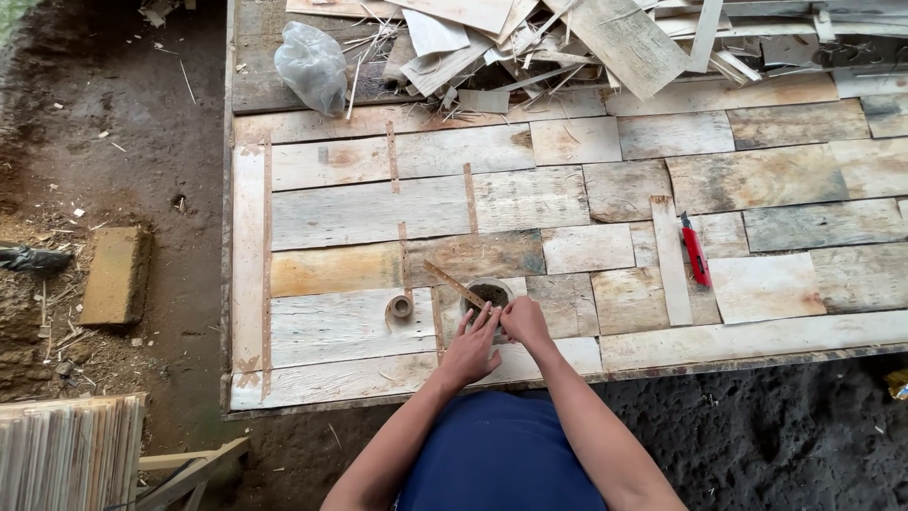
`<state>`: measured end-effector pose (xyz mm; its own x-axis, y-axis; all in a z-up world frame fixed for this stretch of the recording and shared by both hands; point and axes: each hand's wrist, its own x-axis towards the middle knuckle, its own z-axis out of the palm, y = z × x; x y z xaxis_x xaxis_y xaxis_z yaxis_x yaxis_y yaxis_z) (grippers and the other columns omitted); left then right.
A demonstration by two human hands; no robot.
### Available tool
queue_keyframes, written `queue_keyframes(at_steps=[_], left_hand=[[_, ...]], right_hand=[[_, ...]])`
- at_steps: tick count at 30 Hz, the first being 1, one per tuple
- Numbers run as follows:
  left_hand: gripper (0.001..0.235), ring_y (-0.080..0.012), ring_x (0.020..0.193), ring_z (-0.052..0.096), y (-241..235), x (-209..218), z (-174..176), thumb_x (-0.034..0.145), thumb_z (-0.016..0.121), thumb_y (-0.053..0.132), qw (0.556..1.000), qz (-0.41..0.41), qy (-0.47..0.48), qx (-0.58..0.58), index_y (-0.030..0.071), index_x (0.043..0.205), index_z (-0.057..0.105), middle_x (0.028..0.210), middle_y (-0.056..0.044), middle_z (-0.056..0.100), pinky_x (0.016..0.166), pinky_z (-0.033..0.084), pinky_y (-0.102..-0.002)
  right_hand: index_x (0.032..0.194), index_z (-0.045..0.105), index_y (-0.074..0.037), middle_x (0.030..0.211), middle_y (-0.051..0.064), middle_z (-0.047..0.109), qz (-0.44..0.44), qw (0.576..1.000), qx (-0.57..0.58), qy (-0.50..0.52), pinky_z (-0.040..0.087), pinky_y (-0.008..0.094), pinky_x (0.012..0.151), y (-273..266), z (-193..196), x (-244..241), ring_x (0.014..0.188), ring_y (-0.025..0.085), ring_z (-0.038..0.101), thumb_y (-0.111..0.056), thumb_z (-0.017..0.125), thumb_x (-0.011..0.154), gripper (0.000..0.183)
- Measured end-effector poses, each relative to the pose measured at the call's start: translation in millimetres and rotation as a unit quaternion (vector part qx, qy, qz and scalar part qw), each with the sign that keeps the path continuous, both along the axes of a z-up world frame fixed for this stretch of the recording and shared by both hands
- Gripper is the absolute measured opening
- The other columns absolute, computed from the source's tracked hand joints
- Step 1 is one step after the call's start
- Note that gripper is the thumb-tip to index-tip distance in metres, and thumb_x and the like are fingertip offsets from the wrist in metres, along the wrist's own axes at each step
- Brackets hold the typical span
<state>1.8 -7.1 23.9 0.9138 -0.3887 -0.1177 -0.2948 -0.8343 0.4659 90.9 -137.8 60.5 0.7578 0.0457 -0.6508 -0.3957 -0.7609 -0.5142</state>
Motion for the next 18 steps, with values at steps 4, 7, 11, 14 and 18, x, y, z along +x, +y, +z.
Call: queue_keyframes(at_steps=[4, 7, 11, 14, 18], left_hand=[[0.090, -0.0222, 0.159, 0.016, -1, 3, 0, 0.083, 0.056, 0.030, 1.000, 0.001, 0.008, 0.023, 0.000, 0.160, 0.023, 0.162, -0.011, 0.040, 0.128, 0.003, -0.046], [0.089, -0.0246, 0.159, 0.014, -2, 7, 7, 0.084, 0.055, 0.029, 0.999, 0.006, 0.020, 0.026, -0.002, 0.160, 0.021, 0.162, -0.012, 0.042, 0.128, 0.001, -0.050], [0.092, -0.0237, 0.159, 0.014, -4, 7, -1, 0.081, 0.057, 0.032, 0.997, 0.019, -0.012, 0.071, -0.001, 0.160, 0.023, 0.158, -0.008, 0.047, 0.128, -0.001, -0.053], [0.095, -0.0240, 0.158, 0.014, -5, 6, -2, 0.079, 0.058, 0.032, 0.995, 0.031, -0.030, 0.086, 0.000, 0.161, 0.023, 0.155, -0.005, 0.051, 0.127, -0.001, -0.055], [0.094, -0.0249, 0.158, 0.016, -8, 6, -3, 0.079, 0.058, 0.029, 0.994, 0.048, -0.037, 0.090, 0.000, 0.161, 0.023, 0.154, -0.005, 0.053, 0.126, -0.001, -0.057]], right_hand=[[0.076, 0.079, -0.005, 0.051, 0.011, 0.068, -0.003, 1.000, 0.003, -0.006, 0.060, 0.034, 0.047, -1, -12, 0, 0.040, 0.023, 0.067, -0.016, 0.060, 0.089, 0.026], [0.076, 0.079, -0.005, 0.052, 0.010, 0.069, 0.020, 1.000, -0.004, -0.018, 0.058, 0.036, 0.046, -6, -19, 1, 0.041, 0.025, 0.067, -0.015, 0.061, 0.089, 0.025], [0.075, 0.079, -0.007, 0.050, 0.008, 0.068, 0.027, 0.999, 0.000, -0.026, 0.057, 0.033, 0.046, -9, -16, -2, 0.039, 0.023, 0.065, -0.015, 0.059, 0.087, 0.025], [0.080, 0.080, -0.005, 0.051, 0.009, 0.068, 0.031, 0.999, 0.010, -0.030, 0.057, 0.035, 0.049, -13, -5, -5, 0.041, 0.026, 0.066, -0.017, 0.059, 0.086, 0.024], [0.081, 0.079, -0.007, 0.050, 0.008, 0.067, 0.014, 1.000, 0.017, -0.020, 0.057, 0.031, 0.051, -22, -4, -7, 0.040, 0.022, 0.064, -0.018, 0.059, 0.081, 0.023]])
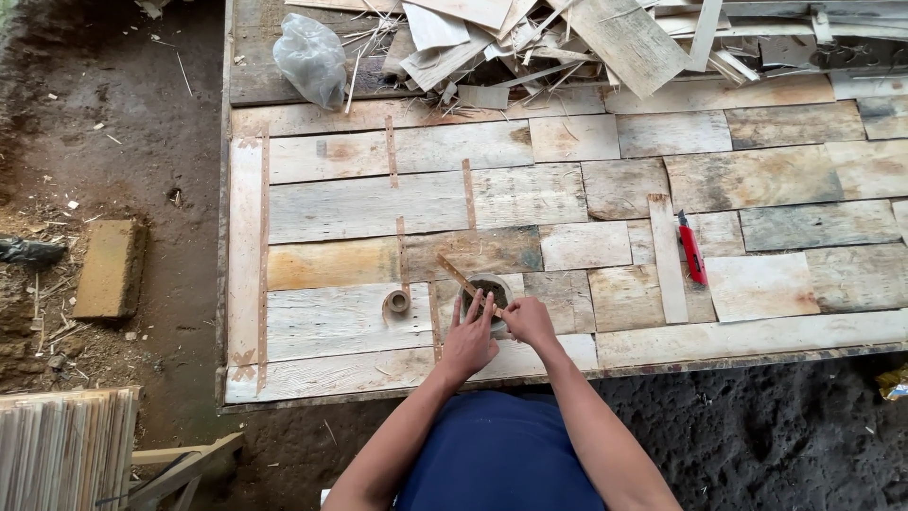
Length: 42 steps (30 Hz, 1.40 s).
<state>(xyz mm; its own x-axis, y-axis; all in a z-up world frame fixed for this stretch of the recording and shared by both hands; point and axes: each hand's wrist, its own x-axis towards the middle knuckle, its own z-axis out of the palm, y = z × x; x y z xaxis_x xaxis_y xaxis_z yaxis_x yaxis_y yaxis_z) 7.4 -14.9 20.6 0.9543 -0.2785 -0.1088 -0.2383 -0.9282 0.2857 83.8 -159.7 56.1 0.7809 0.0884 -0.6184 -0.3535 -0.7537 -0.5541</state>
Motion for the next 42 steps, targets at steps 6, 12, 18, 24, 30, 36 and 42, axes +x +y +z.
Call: queue_keyframes(at_steps=[6, 12, 18, 24, 30, 36, 42], left_hand=[[0.092, -0.0259, 0.158, 0.015, -5, -1, 7, 0.078, 0.060, 0.030, 1.000, 0.019, -0.007, 0.010, 0.001, 0.159, 0.028, 0.154, -0.005, 0.052, 0.127, -0.001, -0.059], [0.088, -0.0244, 0.158, 0.015, -13, -3, 16, 0.080, 0.060, 0.031, 0.999, 0.051, 0.001, 0.017, 0.003, 0.158, 0.032, 0.152, -0.004, 0.054, 0.127, -0.001, -0.058], [0.087, -0.0249, 0.158, 0.015, -20, -4, 18, 0.080, 0.062, 0.030, 0.997, 0.078, -0.002, 0.024, 0.004, 0.158, 0.033, 0.153, -0.004, 0.054, 0.126, -0.001, -0.058], [0.095, -0.0225, 0.159, 0.014, -22, -3, 16, 0.080, 0.063, 0.027, 0.993, 0.112, 0.026, 0.011, 0.005, 0.163, 0.021, 0.152, -0.003, 0.055, 0.126, -0.006, -0.058], [0.085, -0.0279, 0.156, 0.022, -21, -7, 2, 0.083, 0.073, 0.020, 0.992, 0.122, -0.018, 0.019, 0.013, 0.157, 0.032, 0.147, -0.007, 0.054, 0.124, 0.008, -0.063], [0.011, -0.0237, 0.141, 0.043, -18, -4, -30, 0.080, 0.079, 0.015, 0.981, 0.103, -0.165, 0.001, 0.016, 0.080, 0.068, 0.123, 0.001, 0.053, 0.114, 0.024, -0.063], [0.011, -0.0212, 0.132, 0.048, 6, 12, -11, 0.081, 0.081, 0.018, 0.973, 0.148, -0.171, -0.033, 0.020, 0.076, 0.071, 0.112, 0.004, 0.052, 0.109, 0.028, -0.063]], right_hand=[[0.088, 0.076, 0.001, 0.053, 0.010, 0.068, -0.020, 0.998, 0.049, 0.018, 0.054, 0.029, 0.039, -14, 5, 2, 0.037, 0.018, 0.062, -0.019, 0.064, 0.079, 0.025], [0.087, 0.074, 0.006, 0.054, 0.013, 0.066, -0.039, 0.993, 0.106, 0.036, 0.053, 0.027, 0.036, -31, 38, 6, 0.038, 0.018, 0.060, -0.013, 0.066, 0.078, 0.023], [0.081, 0.074, 0.003, 0.051, 0.013, 0.061, -0.058, 0.983, 0.166, 0.042, 0.049, 0.027, 0.034, -52, 58, 14, 0.037, 0.017, 0.056, -0.014, 0.073, 0.077, 0.017], [0.082, 0.072, 0.004, 0.050, 0.012, 0.055, -0.066, 0.972, 0.222, 0.030, 0.045, 0.027, 0.034, -66, 124, 26, 0.038, 0.016, 0.051, -0.011, 0.070, 0.078, 0.015], [0.086, 0.067, 0.001, 0.050, 0.007, 0.046, -0.119, 0.931, 0.344, -0.020, 0.041, 0.027, 0.031, -107, 140, 46, 0.036, 0.016, 0.049, -0.007, 0.065, 0.088, 0.009], [0.088, 0.062, -0.002, 0.059, 0.007, 0.042, -0.147, 0.915, 0.372, -0.054, 0.046, 0.031, 0.035, -119, 153, 55, 0.041, 0.019, 0.052, -0.008, 0.058, 0.096, 0.011], [0.085, 0.061, -0.001, 0.060, 0.010, 0.047, -0.120, 0.932, 0.338, -0.053, 0.050, 0.030, 0.037, -125, 149, 57, 0.047, 0.021, 0.058, -0.007, 0.058, 0.095, 0.012]])
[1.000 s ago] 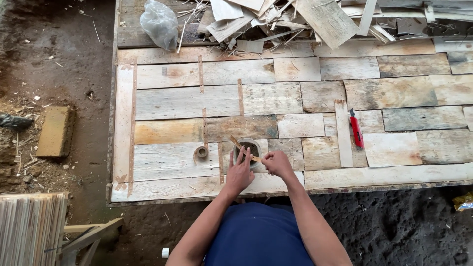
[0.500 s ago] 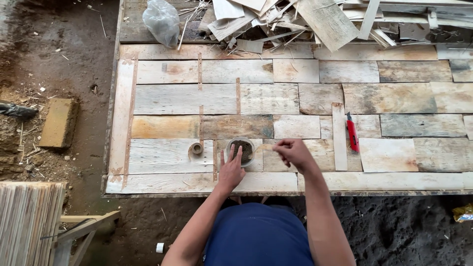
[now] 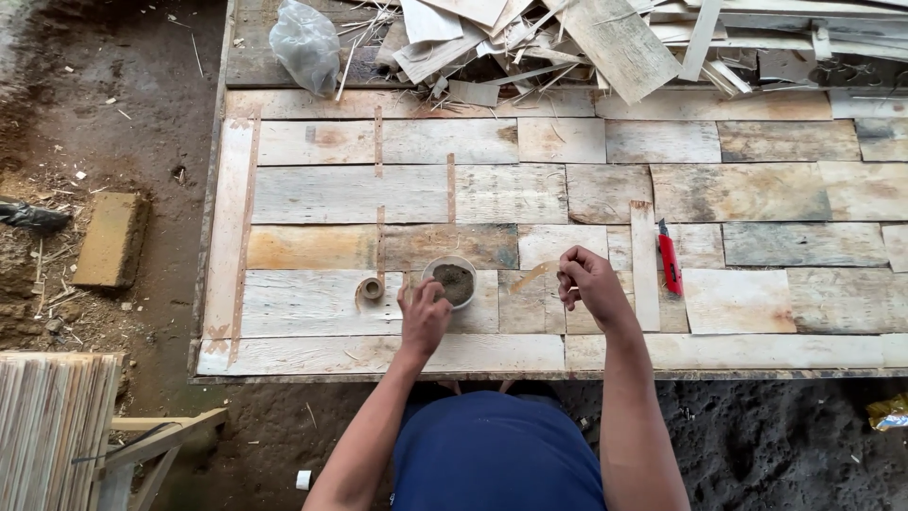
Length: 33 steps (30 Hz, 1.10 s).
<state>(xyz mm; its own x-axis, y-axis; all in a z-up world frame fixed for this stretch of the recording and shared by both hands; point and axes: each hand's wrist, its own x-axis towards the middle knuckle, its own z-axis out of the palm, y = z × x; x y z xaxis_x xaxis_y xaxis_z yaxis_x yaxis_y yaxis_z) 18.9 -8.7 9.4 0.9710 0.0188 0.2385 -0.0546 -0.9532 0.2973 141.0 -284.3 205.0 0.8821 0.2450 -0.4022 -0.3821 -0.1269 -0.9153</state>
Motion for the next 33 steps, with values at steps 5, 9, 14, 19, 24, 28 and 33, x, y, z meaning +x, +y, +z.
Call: queue_keyframes(at_steps=[5, 9, 14, 19, 24, 28, 33], left_hand=[[0.012, -0.0212, 0.129, 0.050, 30, 11, -14, 0.078, 0.083, 0.021, 0.999, 0.022, -0.035, 0.027, 0.020, 0.075, 0.072, 0.108, 0.004, 0.051, 0.110, 0.025, -0.062], [0.014, -0.0197, 0.130, 0.047, 44, 18, -33, 0.078, 0.083, 0.026, 0.997, 0.042, -0.030, 0.050, 0.022, 0.073, 0.071, 0.108, 0.006, 0.049, 0.109, 0.025, -0.059], [0.056, -0.0277, 0.137, 0.042, 18, 17, 31, 0.074, 0.089, 0.033, 0.997, -0.012, 0.042, -0.063, 0.024, 0.125, 0.068, 0.135, -0.003, 0.050, 0.113, 0.026, -0.053], [0.045, -0.0292, 0.126, 0.061, -18, 12, 11, 0.083, 0.085, 0.026, 0.921, -0.063, 0.076, -0.377, 0.022, 0.126, 0.072, 0.126, -0.004, 0.065, 0.107, 0.048, -0.044], [0.041, -0.0267, 0.125, 0.064, -41, 10, 24, 0.092, 0.078, 0.013, 0.823, 0.006, 0.150, -0.549, 0.018, 0.132, 0.069, 0.130, -0.006, 0.069, 0.105, 0.051, -0.047], [0.040, -0.0240, 0.122, 0.067, -57, 11, 23, 0.093, 0.075, 0.006, 0.794, 0.015, 0.132, -0.593, 0.014, 0.132, 0.069, 0.131, -0.005, 0.069, 0.103, 0.052, -0.044], [0.045, -0.0301, 0.116, 0.068, -76, 11, 16, 0.096, 0.062, -0.010, 0.711, 0.053, 0.060, -0.699, 0.000, 0.139, 0.059, 0.139, -0.018, 0.061, 0.098, 0.057, -0.039]], right_hand=[[0.084, 0.061, 0.000, 0.064, 0.010, 0.050, 0.036, 0.999, -0.021, 0.000, 0.052, 0.030, 0.040, 4, 7, 0, 0.054, 0.022, 0.062, -0.007, 0.058, 0.094, 0.013], [0.084, 0.060, 0.002, 0.068, 0.015, 0.054, 0.086, 0.995, -0.044, -0.008, 0.054, 0.033, 0.047, 11, 23, -6, 0.062, 0.026, 0.064, -0.007, 0.058, 0.092, 0.012], [0.080, 0.059, 0.001, 0.070, 0.013, 0.057, 0.158, 0.986, -0.041, -0.018, 0.055, 0.033, 0.055, 23, 47, -6, 0.068, 0.024, 0.063, -0.006, 0.062, 0.088, 0.011], [0.078, 0.059, -0.001, 0.070, 0.014, 0.062, 0.203, 0.977, -0.045, -0.048, 0.055, 0.035, 0.060, 33, 70, -10, 0.069, 0.023, 0.064, -0.003, 0.065, 0.085, 0.010], [0.074, 0.066, -0.003, 0.059, 0.008, 0.059, 0.253, 0.957, -0.100, -0.101, 0.048, 0.032, 0.055, 30, 81, -8, 0.059, 0.016, 0.055, -0.006, 0.074, 0.079, 0.010], [0.073, 0.067, -0.004, 0.057, 0.007, 0.059, 0.278, 0.946, -0.115, -0.123, 0.047, 0.031, 0.055, 24, 79, -10, 0.057, 0.015, 0.053, -0.008, 0.077, 0.078, 0.012], [0.074, 0.068, -0.005, 0.057, 0.006, 0.060, 0.305, 0.935, -0.123, -0.129, 0.045, 0.032, 0.057, 16, 88, -12, 0.057, 0.016, 0.052, -0.009, 0.078, 0.077, 0.011]])
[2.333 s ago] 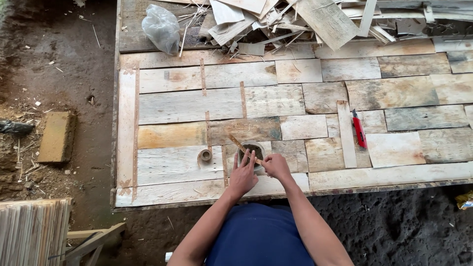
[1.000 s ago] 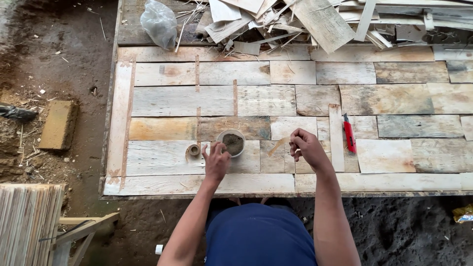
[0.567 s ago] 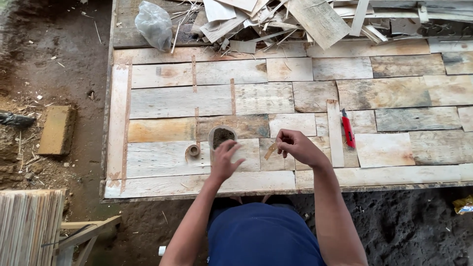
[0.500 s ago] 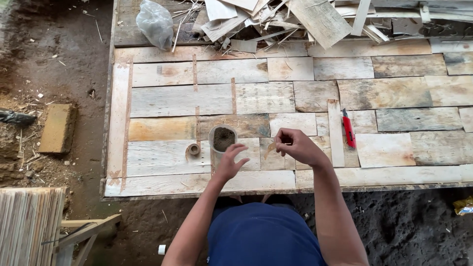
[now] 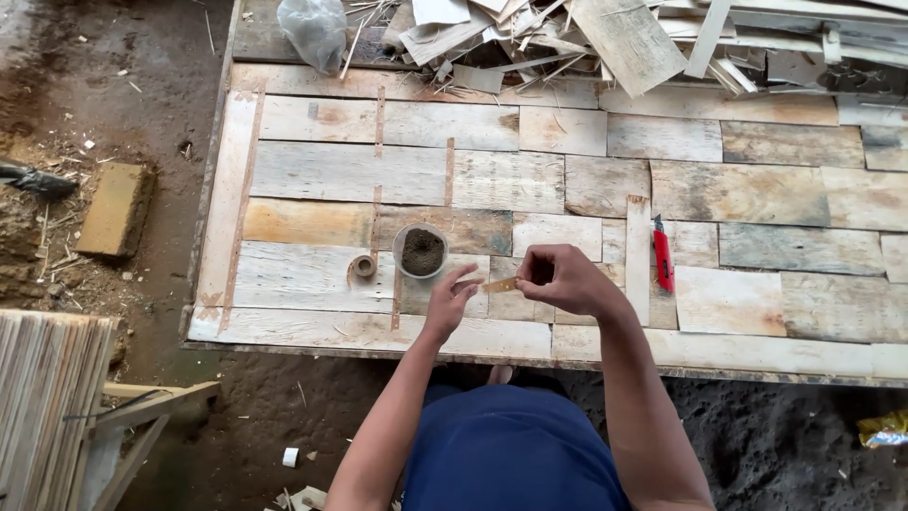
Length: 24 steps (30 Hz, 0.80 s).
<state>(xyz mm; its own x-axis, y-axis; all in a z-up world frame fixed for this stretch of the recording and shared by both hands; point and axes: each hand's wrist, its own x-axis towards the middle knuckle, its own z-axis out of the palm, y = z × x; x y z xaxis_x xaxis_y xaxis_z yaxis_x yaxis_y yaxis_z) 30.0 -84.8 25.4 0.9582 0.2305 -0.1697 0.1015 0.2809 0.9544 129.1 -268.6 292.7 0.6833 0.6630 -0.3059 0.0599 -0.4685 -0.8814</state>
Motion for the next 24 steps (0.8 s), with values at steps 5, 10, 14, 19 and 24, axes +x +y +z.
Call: queue_keyframes(at_steps=[5, 10, 14, 19, 24], left_hand=[[0.040, -0.0210, 0.108, 0.068, -21, -6, -13, 0.097, 0.063, -0.006, 0.999, -0.004, 0.030, -0.035, 0.003, 0.136, 0.063, 0.128, -0.011, 0.067, 0.093, 0.060, -0.036], [0.032, -0.0174, 0.095, 0.071, -39, -7, -11, 0.097, 0.063, -0.006, 0.994, 0.027, 0.060, -0.087, 0.003, 0.127, 0.069, 0.110, -0.009, 0.072, 0.086, 0.064, -0.034], [0.037, -0.0157, 0.089, 0.073, -48, -8, -12, 0.089, 0.074, -0.006, 0.991, 0.052, 0.071, -0.103, 0.004, 0.124, 0.069, 0.103, -0.006, 0.072, 0.082, 0.065, -0.030], [0.024, -0.0163, 0.086, 0.074, -54, -10, -7, 0.095, 0.071, 0.003, 0.986, 0.085, 0.099, -0.104, 0.005, 0.119, 0.071, 0.099, -0.006, 0.074, 0.081, 0.064, -0.031], [0.019, -0.0147, 0.079, 0.075, -53, -11, -15, 0.091, 0.079, 0.007, 0.983, 0.128, 0.108, -0.072, 0.006, 0.110, 0.075, 0.094, -0.008, 0.078, 0.077, 0.064, -0.026]], right_hand=[[0.076, 0.069, -0.006, 0.061, 0.005, 0.063, 0.028, 1.000, -0.003, 0.009, 0.047, 0.032, 0.062, -13, 1, -1, 0.061, 0.016, 0.055, -0.008, 0.076, 0.077, 0.008], [0.077, 0.068, -0.006, 0.062, 0.005, 0.064, 0.042, 0.999, -0.010, 0.004, 0.049, 0.032, 0.064, -28, -3, 4, 0.062, 0.017, 0.056, -0.008, 0.077, 0.077, 0.009], [0.077, 0.068, -0.005, 0.063, 0.005, 0.064, 0.046, 0.999, -0.016, 0.006, 0.050, 0.033, 0.066, -40, -4, 7, 0.064, 0.017, 0.057, -0.010, 0.077, 0.079, 0.010], [0.077, 0.068, -0.005, 0.063, 0.006, 0.064, 0.056, 0.998, -0.030, 0.002, 0.051, 0.033, 0.066, -52, -5, 11, 0.064, 0.017, 0.058, -0.011, 0.077, 0.079, 0.012], [0.079, 0.067, -0.006, 0.063, 0.007, 0.063, 0.059, 0.997, -0.047, -0.010, 0.050, 0.034, 0.065, -60, -15, 15, 0.064, 0.018, 0.058, -0.013, 0.077, 0.080, 0.012]])
